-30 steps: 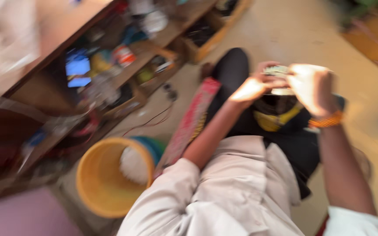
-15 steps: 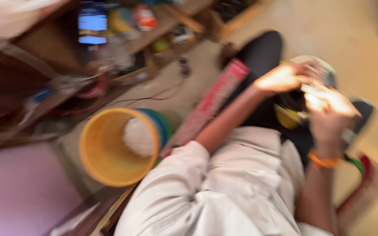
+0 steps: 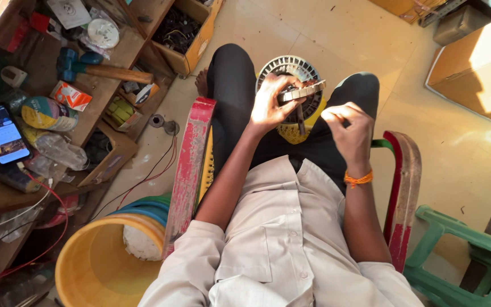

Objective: The person sits on a chair and uses a small tool to scrape or clean the surface of a cylindrical electrical component held in their hands. They repeatedly rotate the component and work on different sections of its surface.

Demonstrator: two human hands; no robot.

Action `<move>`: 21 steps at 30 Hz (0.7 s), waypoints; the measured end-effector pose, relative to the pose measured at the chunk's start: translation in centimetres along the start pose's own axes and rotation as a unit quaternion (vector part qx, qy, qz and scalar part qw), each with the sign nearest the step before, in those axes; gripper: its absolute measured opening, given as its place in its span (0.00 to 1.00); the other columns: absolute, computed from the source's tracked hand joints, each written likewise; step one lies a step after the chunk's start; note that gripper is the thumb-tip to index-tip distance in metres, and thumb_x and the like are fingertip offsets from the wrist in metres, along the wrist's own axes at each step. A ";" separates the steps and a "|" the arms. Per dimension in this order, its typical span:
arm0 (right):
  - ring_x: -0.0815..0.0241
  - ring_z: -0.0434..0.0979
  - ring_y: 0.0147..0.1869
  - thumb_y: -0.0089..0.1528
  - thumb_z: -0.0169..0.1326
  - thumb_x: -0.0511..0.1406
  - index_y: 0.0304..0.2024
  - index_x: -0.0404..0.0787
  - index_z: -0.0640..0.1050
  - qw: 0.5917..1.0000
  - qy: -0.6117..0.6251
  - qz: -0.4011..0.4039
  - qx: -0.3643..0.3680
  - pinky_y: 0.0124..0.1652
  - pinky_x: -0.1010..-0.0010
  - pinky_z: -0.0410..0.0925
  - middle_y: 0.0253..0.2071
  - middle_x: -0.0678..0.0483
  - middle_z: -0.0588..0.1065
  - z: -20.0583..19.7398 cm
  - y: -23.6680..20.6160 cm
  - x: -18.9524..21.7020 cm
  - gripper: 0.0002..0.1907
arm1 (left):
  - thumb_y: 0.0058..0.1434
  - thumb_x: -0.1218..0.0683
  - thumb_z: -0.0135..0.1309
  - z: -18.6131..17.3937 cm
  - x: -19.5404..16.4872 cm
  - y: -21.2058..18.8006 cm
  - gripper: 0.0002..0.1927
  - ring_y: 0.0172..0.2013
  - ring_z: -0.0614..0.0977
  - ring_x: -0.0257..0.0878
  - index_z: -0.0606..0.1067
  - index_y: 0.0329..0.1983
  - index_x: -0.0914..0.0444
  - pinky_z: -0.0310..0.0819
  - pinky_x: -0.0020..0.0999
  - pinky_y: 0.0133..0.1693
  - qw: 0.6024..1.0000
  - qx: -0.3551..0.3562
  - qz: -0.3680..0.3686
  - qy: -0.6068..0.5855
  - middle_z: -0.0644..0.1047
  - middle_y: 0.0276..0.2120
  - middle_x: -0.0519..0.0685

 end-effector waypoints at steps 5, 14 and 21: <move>0.62 0.70 0.31 0.62 0.61 0.26 0.39 0.32 0.82 0.999 0.017 -0.028 0.008 0.33 0.71 0.64 0.30 0.50 0.73 -1.6 1.9 2.2 0.03 | 0.55 0.57 0.69 0.2 0.5 -0.6 0.19 0.43 0.74 0.44 0.76 0.48 0.58 0.72 0.37 0.50 1.000 -0.010 0.005 0.000 0.78 0.41 0.44; 0.53 0.75 0.30 0.66 0.61 0.30 0.36 0.32 0.80 0.979 -0.054 -0.154 0.123 0.31 0.66 0.66 0.31 0.46 0.76 2.8 8.1 4.1 0.05 | 0.56 0.59 0.68 -0.2 -0.8 -0.8 0.20 0.44 0.74 0.45 0.75 0.50 0.59 0.71 0.37 0.50 0.997 -0.038 0.067 0.023 0.79 0.44 0.44; 0.53 0.82 0.35 0.67 0.60 0.34 0.39 0.39 0.84 0.952 -0.126 -0.246 0.128 0.36 0.66 0.72 0.34 0.48 0.80 4.9 11.8 3.2 0.05 | 0.57 0.57 0.69 -0.7 -0.4 0.1 0.22 0.48 0.78 0.45 0.74 0.52 0.57 0.71 0.39 0.55 0.998 -0.006 0.063 -0.018 0.81 0.45 0.48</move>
Point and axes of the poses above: each hand's wrist, its own y-axis towards the middle knuckle, its own z-axis out of the palm, x = y × z, the point moved 7 cm from there along y, towards the middle knuckle
